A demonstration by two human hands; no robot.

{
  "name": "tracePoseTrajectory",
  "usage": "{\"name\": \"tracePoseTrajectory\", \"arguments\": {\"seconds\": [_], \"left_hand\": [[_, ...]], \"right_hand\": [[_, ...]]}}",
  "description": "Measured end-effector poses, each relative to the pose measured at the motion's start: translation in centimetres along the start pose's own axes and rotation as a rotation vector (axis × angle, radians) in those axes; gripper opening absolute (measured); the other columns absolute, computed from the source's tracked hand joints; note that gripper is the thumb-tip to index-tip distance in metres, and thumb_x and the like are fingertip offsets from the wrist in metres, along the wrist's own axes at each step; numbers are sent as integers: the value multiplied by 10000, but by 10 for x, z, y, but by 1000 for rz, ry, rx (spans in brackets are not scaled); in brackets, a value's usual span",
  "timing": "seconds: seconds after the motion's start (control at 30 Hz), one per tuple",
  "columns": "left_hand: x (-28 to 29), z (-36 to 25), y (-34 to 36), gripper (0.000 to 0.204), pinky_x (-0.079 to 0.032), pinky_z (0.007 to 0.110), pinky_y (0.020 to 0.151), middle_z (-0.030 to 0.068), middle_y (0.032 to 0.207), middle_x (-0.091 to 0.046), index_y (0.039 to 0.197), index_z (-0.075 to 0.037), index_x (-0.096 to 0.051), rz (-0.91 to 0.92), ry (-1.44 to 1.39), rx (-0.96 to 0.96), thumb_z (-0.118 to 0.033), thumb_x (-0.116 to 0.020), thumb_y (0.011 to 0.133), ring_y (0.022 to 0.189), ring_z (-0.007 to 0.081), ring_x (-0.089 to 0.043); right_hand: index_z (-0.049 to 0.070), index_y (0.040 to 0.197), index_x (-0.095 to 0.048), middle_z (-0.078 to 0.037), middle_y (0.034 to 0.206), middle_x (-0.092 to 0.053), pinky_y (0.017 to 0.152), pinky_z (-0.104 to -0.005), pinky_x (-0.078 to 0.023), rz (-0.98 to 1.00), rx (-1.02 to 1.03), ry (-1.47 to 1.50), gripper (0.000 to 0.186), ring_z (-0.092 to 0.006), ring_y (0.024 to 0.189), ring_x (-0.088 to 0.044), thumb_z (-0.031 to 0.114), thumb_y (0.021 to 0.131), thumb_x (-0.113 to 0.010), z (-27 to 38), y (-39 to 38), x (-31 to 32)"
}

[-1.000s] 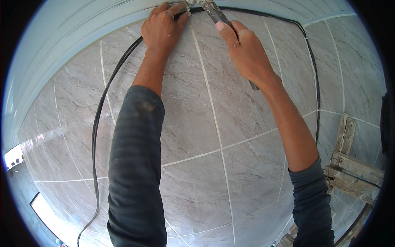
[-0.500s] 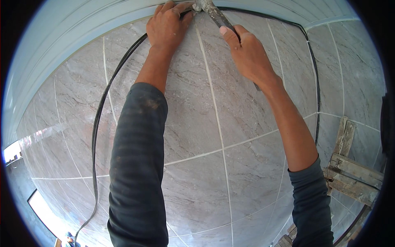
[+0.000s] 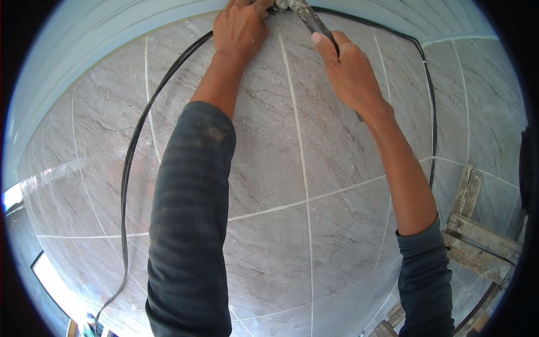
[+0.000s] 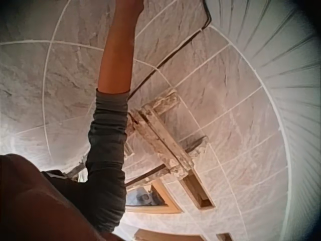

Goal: The person installs a black cable along the edge of a tiled wall and ceiling using a hammer and cable clips, hammering clips into the wall to secure the cable in place.

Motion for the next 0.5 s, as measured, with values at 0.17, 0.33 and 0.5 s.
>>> {"name": "tracePoseTrajectory", "arguments": {"seconds": [0.17,0.33,0.5], "left_hand": [[-1,3,1,310,-533,434,826,103,1077,-677,1126,-128,-736,1,12,23,-55,-599,857,1027,306,-645],[-3,6,3,321,-528,420,853,93,1114,-667,1130,-131,-740,19,12,51,-50,-607,850,1050,298,-640],[-7,11,3,334,-520,413,884,91,1144,-653,1137,-142,-738,40,33,81,-42,-602,850,1098,290,-624]], "right_hand": [[22,934,-587,-70,616,-546,548,-373,-480,4,-20,-32,483,-200,557,-573,452,1069,-411,1,0,0],[38,911,-589,-58,609,-525,552,-372,-470,-17,2,-36,479,-181,557,-553,457,1067,-418,1,2,1],[37,898,-583,-48,600,-489,562,-372,-448,16,-66,42,502,-159,564,-510,486,1060,-424,-3,2,-2]]}}
Point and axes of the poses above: each hand's wrist, its own y-axis towards the middle knuckle, its own x-axis out of the back of the hand, z = x × y, the point moved 8 cm from there along y, towards the middle knuckle
